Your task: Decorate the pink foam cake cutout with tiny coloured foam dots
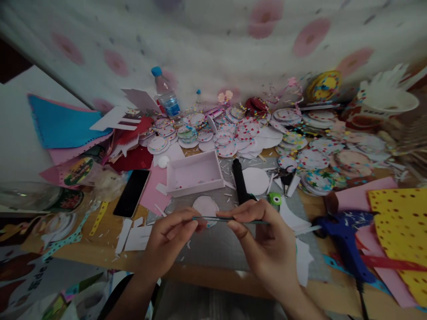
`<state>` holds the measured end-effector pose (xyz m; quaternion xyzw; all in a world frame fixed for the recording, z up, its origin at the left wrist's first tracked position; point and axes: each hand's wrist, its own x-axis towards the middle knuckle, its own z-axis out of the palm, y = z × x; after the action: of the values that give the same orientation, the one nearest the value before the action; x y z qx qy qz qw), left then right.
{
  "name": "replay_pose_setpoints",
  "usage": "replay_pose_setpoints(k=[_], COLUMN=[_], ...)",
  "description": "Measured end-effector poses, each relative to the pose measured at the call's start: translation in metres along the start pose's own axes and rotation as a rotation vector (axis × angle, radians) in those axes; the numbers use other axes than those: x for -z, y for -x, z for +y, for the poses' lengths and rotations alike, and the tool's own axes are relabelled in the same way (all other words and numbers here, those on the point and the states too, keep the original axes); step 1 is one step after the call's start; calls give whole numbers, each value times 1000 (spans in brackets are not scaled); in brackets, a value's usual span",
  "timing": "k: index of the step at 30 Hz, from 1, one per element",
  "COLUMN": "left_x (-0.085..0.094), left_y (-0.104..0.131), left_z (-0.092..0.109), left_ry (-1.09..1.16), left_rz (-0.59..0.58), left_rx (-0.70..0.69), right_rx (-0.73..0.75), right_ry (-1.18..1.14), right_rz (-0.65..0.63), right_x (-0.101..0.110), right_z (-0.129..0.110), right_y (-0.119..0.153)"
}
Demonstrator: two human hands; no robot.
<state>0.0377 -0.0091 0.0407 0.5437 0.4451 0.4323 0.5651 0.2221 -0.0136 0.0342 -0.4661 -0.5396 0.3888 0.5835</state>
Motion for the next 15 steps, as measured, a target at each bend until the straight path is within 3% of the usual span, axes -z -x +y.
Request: replay_pose_setpoints(k=[7,15], left_x=[-3,-2], left_y=[0,-2], left_z=[0,0], left_ry=[36,-67], left_rz=[-24,-54], left_rx=[60,57], right_rx=[-52,5], right_ry=[-8,28], right_rz=[78,44], right_x=[9,10], right_z=[7,2], right_y=[8,8])
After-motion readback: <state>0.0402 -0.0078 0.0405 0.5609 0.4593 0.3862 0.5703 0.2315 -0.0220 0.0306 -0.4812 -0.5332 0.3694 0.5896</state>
